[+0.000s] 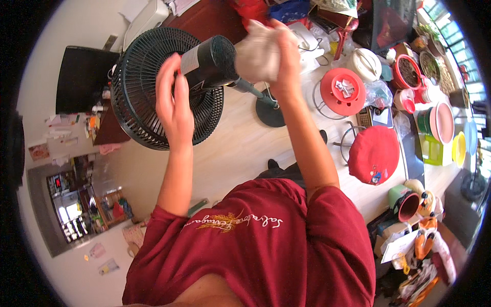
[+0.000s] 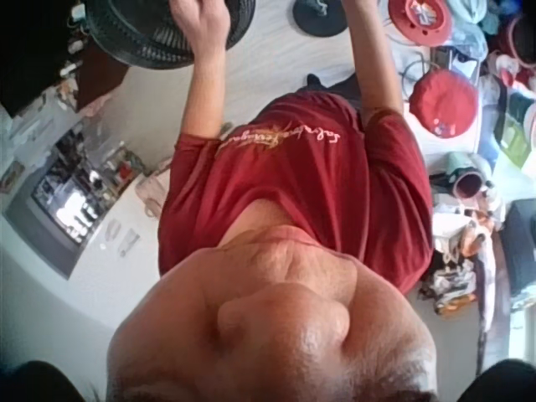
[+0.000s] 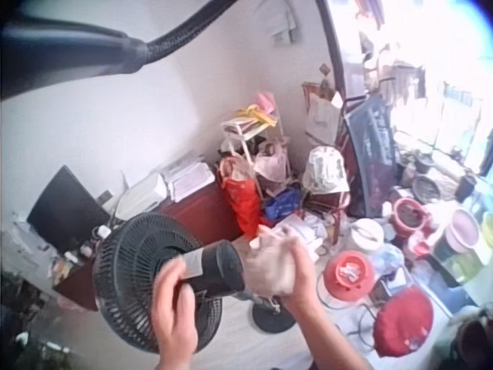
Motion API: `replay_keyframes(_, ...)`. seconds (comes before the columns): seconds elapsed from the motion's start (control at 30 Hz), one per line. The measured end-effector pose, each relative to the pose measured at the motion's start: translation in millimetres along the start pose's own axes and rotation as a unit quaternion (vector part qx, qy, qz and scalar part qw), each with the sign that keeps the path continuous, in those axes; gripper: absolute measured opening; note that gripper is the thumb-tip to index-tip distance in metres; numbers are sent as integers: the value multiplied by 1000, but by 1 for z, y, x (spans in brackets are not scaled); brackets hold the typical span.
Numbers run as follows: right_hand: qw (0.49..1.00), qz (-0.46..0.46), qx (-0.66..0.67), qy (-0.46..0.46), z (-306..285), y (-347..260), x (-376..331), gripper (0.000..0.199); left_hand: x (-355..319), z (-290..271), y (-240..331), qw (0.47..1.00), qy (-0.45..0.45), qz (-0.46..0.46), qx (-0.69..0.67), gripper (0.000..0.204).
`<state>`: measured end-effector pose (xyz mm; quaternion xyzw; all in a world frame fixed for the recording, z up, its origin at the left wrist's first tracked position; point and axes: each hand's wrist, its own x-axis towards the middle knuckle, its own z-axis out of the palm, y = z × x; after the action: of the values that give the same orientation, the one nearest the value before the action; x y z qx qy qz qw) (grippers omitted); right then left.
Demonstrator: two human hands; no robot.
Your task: The person washes a cloth in a basin of water and then uses the cloth to wipe the motor housing and the front and back grilles of a portable electric fan.
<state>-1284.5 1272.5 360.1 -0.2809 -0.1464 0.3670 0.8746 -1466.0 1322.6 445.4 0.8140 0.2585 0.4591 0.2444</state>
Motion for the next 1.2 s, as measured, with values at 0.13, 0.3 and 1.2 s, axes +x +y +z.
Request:
replay_keyframes(0.13, 869, -283, -382, -135, 32, 31, 5, 47, 36, 29, -53, 970, -79, 43, 227, 32)
replay_keyframes(0.3, 886, -259, -370, -109, 39, 56, 12, 36, 25, 43, -56, 949, -44, 19, 312, 31)
replay_keyframes(1.2, 961, 129, -234, 76, -31, 80, 44, 33, 36, 74, -52, 950, 6, 1, 311, 33)
